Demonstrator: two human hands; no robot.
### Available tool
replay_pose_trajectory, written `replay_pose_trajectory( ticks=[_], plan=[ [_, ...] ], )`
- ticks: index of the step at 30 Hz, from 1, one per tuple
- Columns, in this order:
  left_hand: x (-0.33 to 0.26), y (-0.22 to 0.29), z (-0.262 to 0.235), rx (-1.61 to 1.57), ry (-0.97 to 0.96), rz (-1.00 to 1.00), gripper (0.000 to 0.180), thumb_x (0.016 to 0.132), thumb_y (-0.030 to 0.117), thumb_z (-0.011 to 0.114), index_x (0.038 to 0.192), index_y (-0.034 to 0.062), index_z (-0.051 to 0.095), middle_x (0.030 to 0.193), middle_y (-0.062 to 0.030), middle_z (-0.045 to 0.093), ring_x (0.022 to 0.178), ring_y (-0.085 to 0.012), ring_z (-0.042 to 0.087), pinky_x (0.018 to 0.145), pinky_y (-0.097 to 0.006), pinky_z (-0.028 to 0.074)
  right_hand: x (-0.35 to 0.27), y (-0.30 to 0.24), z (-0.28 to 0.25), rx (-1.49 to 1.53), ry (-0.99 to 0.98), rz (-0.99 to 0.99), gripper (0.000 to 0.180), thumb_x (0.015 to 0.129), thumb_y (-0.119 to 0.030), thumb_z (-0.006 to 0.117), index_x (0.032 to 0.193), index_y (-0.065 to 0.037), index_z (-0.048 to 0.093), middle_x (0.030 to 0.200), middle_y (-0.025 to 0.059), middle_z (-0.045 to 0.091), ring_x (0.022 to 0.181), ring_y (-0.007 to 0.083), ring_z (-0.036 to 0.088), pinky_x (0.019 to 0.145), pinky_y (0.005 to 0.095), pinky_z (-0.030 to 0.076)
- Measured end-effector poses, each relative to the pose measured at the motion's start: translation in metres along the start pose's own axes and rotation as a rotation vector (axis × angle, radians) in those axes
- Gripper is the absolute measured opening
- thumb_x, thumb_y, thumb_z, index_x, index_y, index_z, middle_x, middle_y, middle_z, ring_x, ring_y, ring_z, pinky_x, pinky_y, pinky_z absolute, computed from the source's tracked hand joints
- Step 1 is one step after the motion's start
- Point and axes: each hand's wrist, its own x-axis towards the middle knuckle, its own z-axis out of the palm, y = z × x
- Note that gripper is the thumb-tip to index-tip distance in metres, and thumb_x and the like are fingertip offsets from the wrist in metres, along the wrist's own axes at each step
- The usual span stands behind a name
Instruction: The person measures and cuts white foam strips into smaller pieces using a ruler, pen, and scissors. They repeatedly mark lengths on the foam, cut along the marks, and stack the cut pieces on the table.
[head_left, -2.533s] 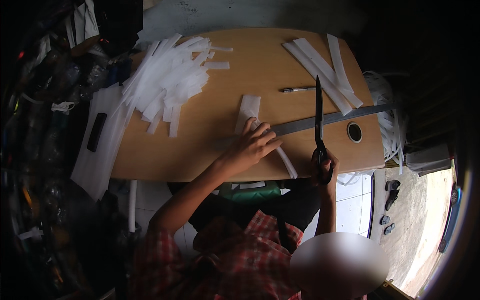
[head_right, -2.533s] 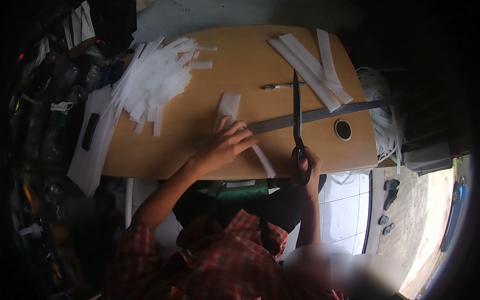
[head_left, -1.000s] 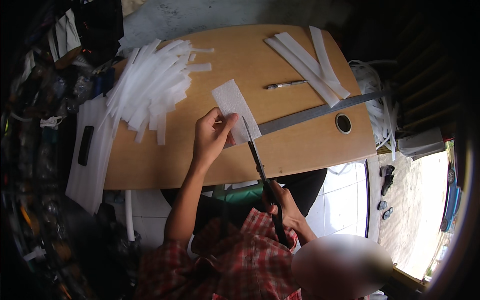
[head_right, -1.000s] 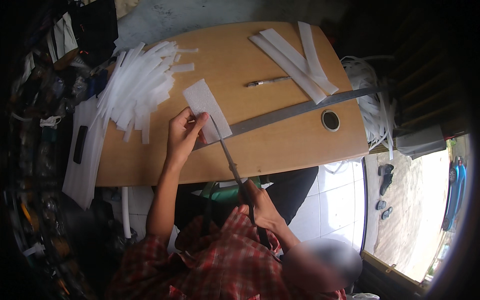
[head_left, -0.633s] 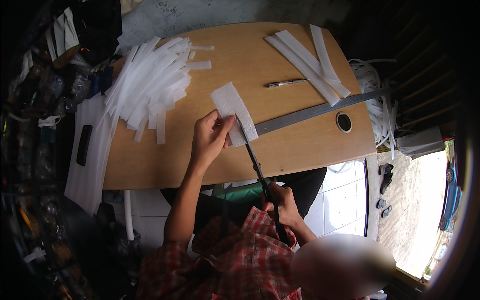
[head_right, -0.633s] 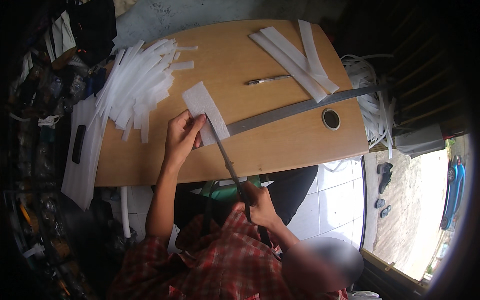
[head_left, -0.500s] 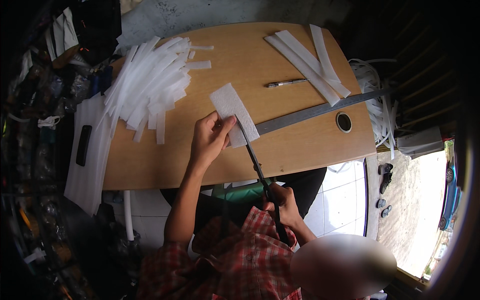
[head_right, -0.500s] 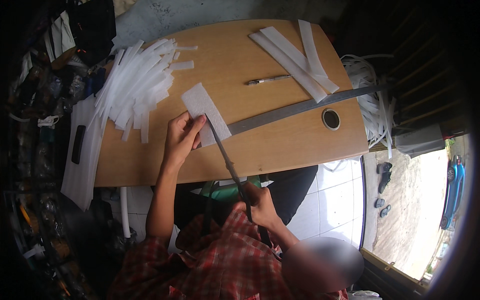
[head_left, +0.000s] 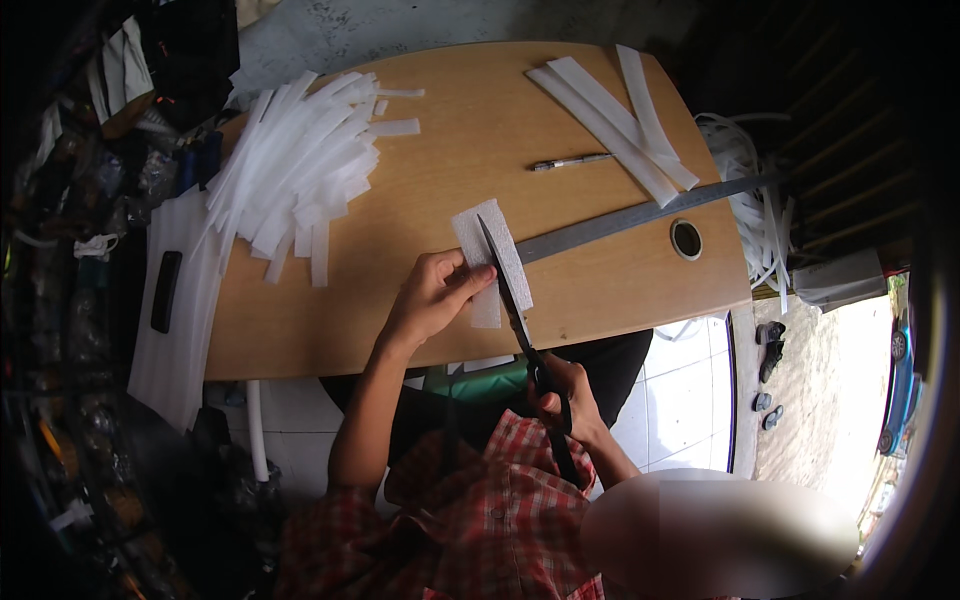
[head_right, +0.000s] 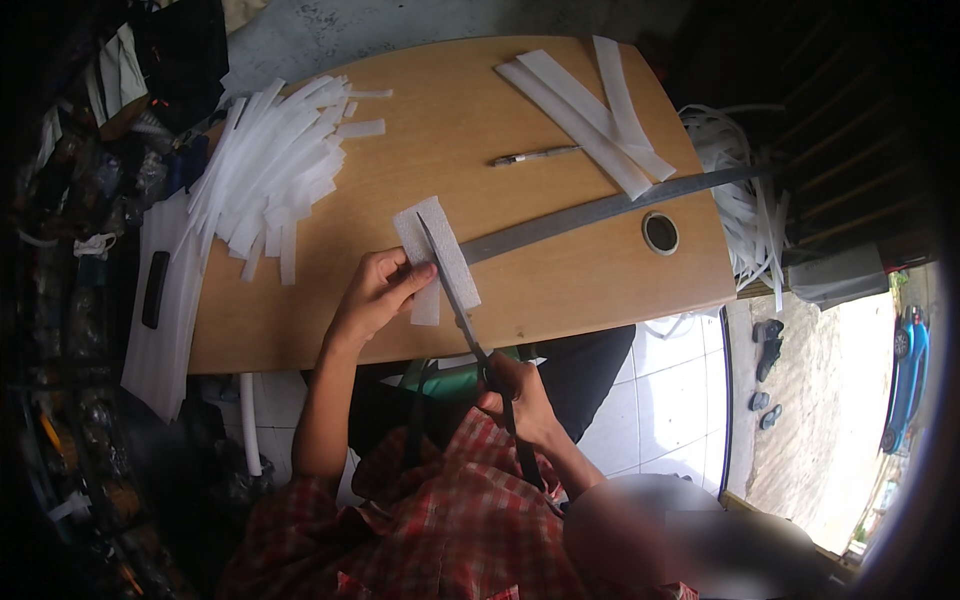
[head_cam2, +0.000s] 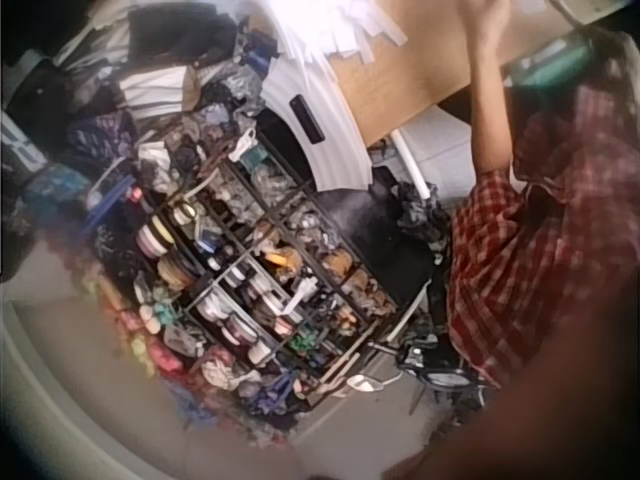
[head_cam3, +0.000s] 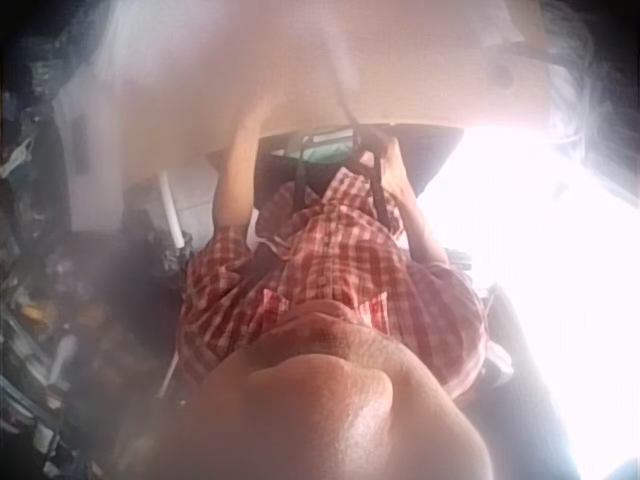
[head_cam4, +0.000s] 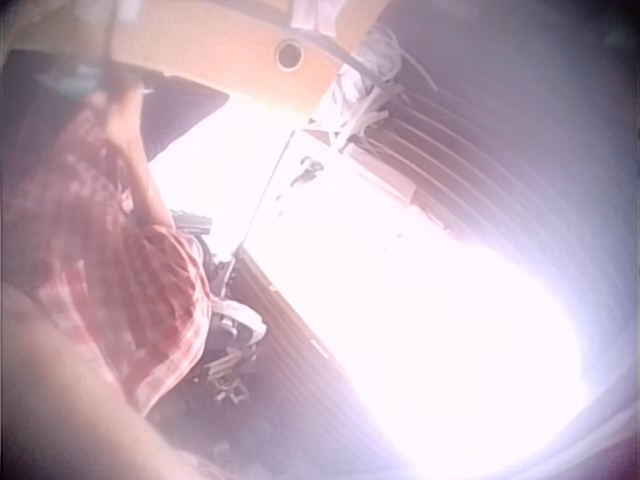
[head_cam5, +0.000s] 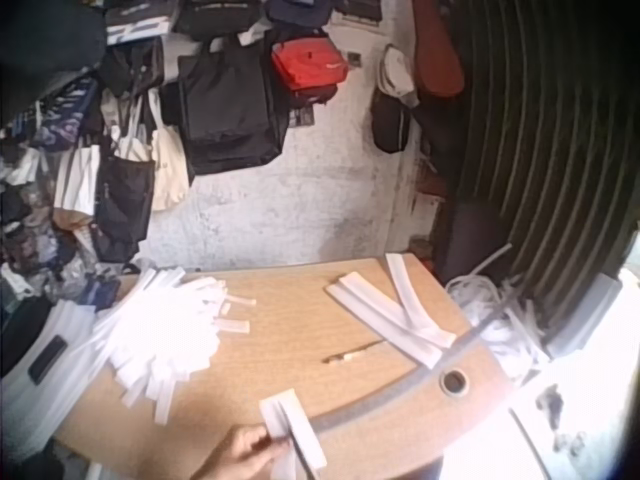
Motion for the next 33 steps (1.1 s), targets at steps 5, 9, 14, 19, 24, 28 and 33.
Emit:
replay_pose_trajectory(
  ticks=[5,9,14,19,24,28,33],
  plan=[
    [-0.003,0.000,-0.001,-0.063,-0.029,-0.018,0.019,0.094,0.019,0.066,0.094,0.0002,0.070,0.069,0.0050,0.057,0.059,-0.0016,0.042,0.052,-0.022,0.034,0.001,0.000,0.002,0.009,0.017,0.049,0.076,0.070,-0.076,0.066,0.073,-0.001,0.052,0.053,-0.0030,0.043,0.050,0.0055,0.040,0.044,0.0253,0.027],
    [-0.002,-0.010,-0.006,0.028,-0.074,-0.016,0.020,0.093,0.020,0.066,0.089,0.0005,0.068,0.069,0.0050,0.056,0.059,-0.0014,0.042,0.051,-0.022,0.033,0.001,-0.003,-0.004,0.106,-0.030,0.075,0.074,0.069,-0.074,0.068,0.073,-0.002,0.052,0.052,-0.0034,0.043,0.049,0.0048,0.041,0.044,0.0243,0.027],
    [-0.004,-0.018,-0.006,0.090,-0.094,-0.016,0.023,0.094,0.022,0.066,0.085,0.0015,0.066,0.067,0.0052,0.054,0.059,-0.0007,0.041,0.049,-0.022,0.031,0.007,0.003,-0.013,0.058,-0.041,0.062,0.069,0.070,-0.067,0.074,0.072,-0.002,0.051,0.052,-0.0038,0.044,0.049,0.0049,0.042,0.043,0.0242,0.029],
    [-0.006,-0.016,-0.013,-0.019,-0.115,-0.084,0.021,0.096,0.021,0.062,0.089,0.0020,0.064,0.068,0.0056,0.054,0.057,-0.0013,0.041,0.049,-0.022,0.031,0.012,0.006,-0.011,0.021,-0.001,0.038,0.065,0.071,-0.062,0.075,0.075,-0.002,0.052,0.051,-0.0027,0.046,0.041,0.0053,0.044,0.038,0.0221,0.030],
    [-0.004,-0.017,-0.009,0.044,0.067,-0.030,0.027,0.098,0.023,0.057,0.087,-0.0005,0.061,0.068,0.0027,0.055,0.056,-0.0038,0.045,0.049,-0.022,0.034,0.010,-0.009,-0.012,0.179,0.016,0.050,0.063,0.072,-0.060,0.076,0.077,-0.002,0.054,0.054,-0.0018,0.049,0.040,0.0066,0.046,0.038,0.0224,0.032],
    [0.013,-0.004,0.000,0.342,0.090,-0.026,0.033,0.100,0.028,0.054,0.084,-0.0004,0.058,0.064,-0.0011,0.055,0.053,-0.0049,0.051,0.048,-0.023,0.038,0.016,-0.011,-0.027,0.219,0.091,0.025,0.064,0.073,-0.060,0.075,0.082,-0.001,0.055,0.057,-0.0006,0.050,0.040,0.0076,0.048,0.036,0.0220,0.034],
    [0.023,0.000,0.005,0.735,0.255,-0.055,0.029,0.097,0.023,0.056,0.082,-0.0008,0.056,0.061,-0.0086,0.058,0.051,-0.0189,0.059,0.050,-0.033,0.046,0.020,-0.010,-0.049,0.162,0.161,-0.010,0.065,0.074,-0.063,0.072,0.083,-0.001,0.055,0.057,-0.0003,0.050,0.039,0.0078,0.047,0.036,0.0221,0.034]
  ],
)
